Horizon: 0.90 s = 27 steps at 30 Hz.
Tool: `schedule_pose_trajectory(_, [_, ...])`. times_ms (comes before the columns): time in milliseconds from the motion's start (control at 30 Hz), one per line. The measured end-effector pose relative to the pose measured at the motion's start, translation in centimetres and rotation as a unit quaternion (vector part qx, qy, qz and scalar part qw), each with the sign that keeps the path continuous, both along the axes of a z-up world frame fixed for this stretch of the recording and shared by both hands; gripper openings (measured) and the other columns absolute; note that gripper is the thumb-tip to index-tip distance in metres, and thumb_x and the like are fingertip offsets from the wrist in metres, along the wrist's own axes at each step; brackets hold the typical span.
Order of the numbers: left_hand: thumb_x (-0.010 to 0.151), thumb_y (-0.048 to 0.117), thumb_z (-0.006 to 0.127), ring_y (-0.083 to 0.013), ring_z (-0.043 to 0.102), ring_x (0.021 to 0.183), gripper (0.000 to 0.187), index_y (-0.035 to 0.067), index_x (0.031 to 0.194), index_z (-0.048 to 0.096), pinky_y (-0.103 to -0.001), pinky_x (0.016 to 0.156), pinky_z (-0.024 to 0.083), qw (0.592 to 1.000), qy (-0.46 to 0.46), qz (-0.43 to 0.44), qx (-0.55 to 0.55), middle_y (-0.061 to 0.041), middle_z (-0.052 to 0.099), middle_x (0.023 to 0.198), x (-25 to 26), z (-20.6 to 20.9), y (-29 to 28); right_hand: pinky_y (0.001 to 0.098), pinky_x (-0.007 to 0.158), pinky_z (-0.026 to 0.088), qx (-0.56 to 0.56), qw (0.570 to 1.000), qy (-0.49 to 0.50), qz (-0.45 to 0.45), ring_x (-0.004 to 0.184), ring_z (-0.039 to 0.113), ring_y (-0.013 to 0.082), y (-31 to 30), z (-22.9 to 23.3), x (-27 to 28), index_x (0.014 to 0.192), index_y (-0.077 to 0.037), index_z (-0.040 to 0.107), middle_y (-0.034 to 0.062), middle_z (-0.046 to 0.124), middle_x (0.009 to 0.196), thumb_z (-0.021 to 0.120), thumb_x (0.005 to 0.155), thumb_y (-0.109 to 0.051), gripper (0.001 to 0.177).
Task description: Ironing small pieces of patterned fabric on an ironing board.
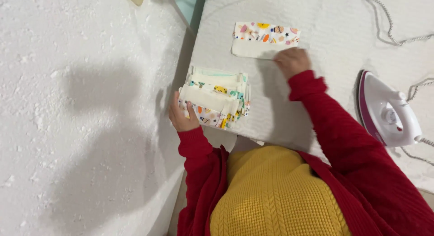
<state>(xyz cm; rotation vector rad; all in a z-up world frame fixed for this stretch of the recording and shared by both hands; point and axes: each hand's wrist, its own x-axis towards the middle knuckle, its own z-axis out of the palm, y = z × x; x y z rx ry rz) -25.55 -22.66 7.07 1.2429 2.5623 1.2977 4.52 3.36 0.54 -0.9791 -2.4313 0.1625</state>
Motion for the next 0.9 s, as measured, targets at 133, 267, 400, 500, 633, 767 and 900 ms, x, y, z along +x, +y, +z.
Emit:
schedule_pose_trajectory(133, [0.097, 0.007, 0.066, -0.0316, 0.061, 0.124, 0.047, 0.009, 0.143, 0.053, -0.044, 0.108, 0.044, 0.999, 0.007, -0.025, 0.027, -0.010, 0.065, 0.137, 1.2, -0.2, 0.9, 0.0394, 0.088, 0.052, -0.018, 0.998, -0.034, -0.040, 0.095, 0.070, 0.0220, 2.4, -0.2, 4.5, 0.097, -0.016, 0.078, 0.0001, 0.075, 0.100, 0.080, 0.096, -0.020, 0.005])
schedule_pose_trajectory(267, [0.096, 0.008, 0.069, -0.0295, 0.063, 0.122, 0.046, 0.008, 0.141, 0.055, -0.045, 0.107, 0.045, 0.999, 0.012, -0.042, 0.015, -0.009, 0.066, 0.133, 2.4, 0.6, 2.7, 0.0356, 0.082, 0.059, -0.117, 0.992, 0.023, -0.037, 0.093, 0.071, 0.0216, 2.8, 0.1, 4.7, 0.105, -0.012, 0.077, 0.0037, 0.073, 0.109, 0.077, 0.095, -0.009, 0.010])
schedule_pose_trajectory(400, [0.098, 0.009, 0.067, -0.0298, 0.063, 0.122, 0.045, 0.007, 0.141, 0.054, -0.043, 0.105, 0.047, 0.998, 0.006, -0.067, 0.013, -0.010, 0.066, 0.133, 3.3, 0.6, 3.4, 0.0314, 0.079, 0.062, -0.162, 0.985, 0.040, -0.032, 0.091, 0.073, 0.0212, 3.1, -1.7, 5.3, 0.103, -0.009, 0.075, 0.0076, 0.070, 0.112, 0.075, 0.091, -0.003, 0.014])
schedule_pose_trajectory(500, [0.098, 0.011, 0.068, -0.0307, 0.063, 0.122, 0.044, 0.008, 0.140, 0.055, -0.043, 0.104, 0.046, 0.998, 0.017, -0.061, 0.005, -0.010, 0.066, 0.132, 3.7, 0.2, 3.7, 0.0320, 0.079, 0.062, -0.167, 0.985, 0.027, -0.031, 0.090, 0.072, 0.0216, 2.8, -1.6, 5.6, 0.102, -0.008, 0.075, 0.0077, 0.071, 0.110, 0.075, 0.093, -0.006, 0.010])
schedule_pose_trajectory(633, [0.098, 0.011, 0.068, -0.0296, 0.063, 0.122, 0.043, 0.008, 0.140, 0.055, -0.043, 0.104, 0.046, 0.998, 0.010, -0.060, -0.004, -0.009, 0.066, 0.132, 3.9, 0.1, 3.6, 0.0347, 0.080, 0.060, -0.136, 0.990, 0.006, -0.044, 0.090, 0.072, 0.0234, 3.1, -1.7, 5.3, 0.105, -0.011, 0.076, 0.0055, 0.074, 0.107, 0.075, 0.096, -0.012, 0.009])
schedule_pose_trajectory(767, [0.098, 0.010, 0.067, -0.0282, 0.063, 0.123, 0.044, 0.009, 0.140, 0.055, -0.043, 0.105, 0.045, 0.998, 0.009, -0.054, -0.003, -0.009, 0.067, 0.134, 4.1, 0.0, 3.2, 0.0372, 0.081, 0.058, -0.141, 0.989, -0.008, -0.047, 0.091, 0.071, 0.0233, 3.7, -1.5, 5.3, 0.112, -0.014, 0.076, 0.0046, 0.076, 0.104, 0.074, 0.099, -0.016, 0.014])
schedule_pose_trajectory(900, [0.098, 0.007, 0.067, -0.0280, 0.063, 0.124, 0.046, 0.009, 0.141, 0.054, -0.043, 0.107, 0.045, 0.998, 0.002, -0.056, 0.005, -0.010, 0.067, 0.134, 4.3, 0.1, 3.0, 0.0344, 0.082, 0.059, -0.128, 0.991, -0.017, -0.016, 0.092, 0.070, 0.0213, 3.8, -1.8, 5.3, 0.112, -0.015, 0.076, 0.0043, 0.076, 0.105, 0.075, 0.095, -0.015, 0.016])
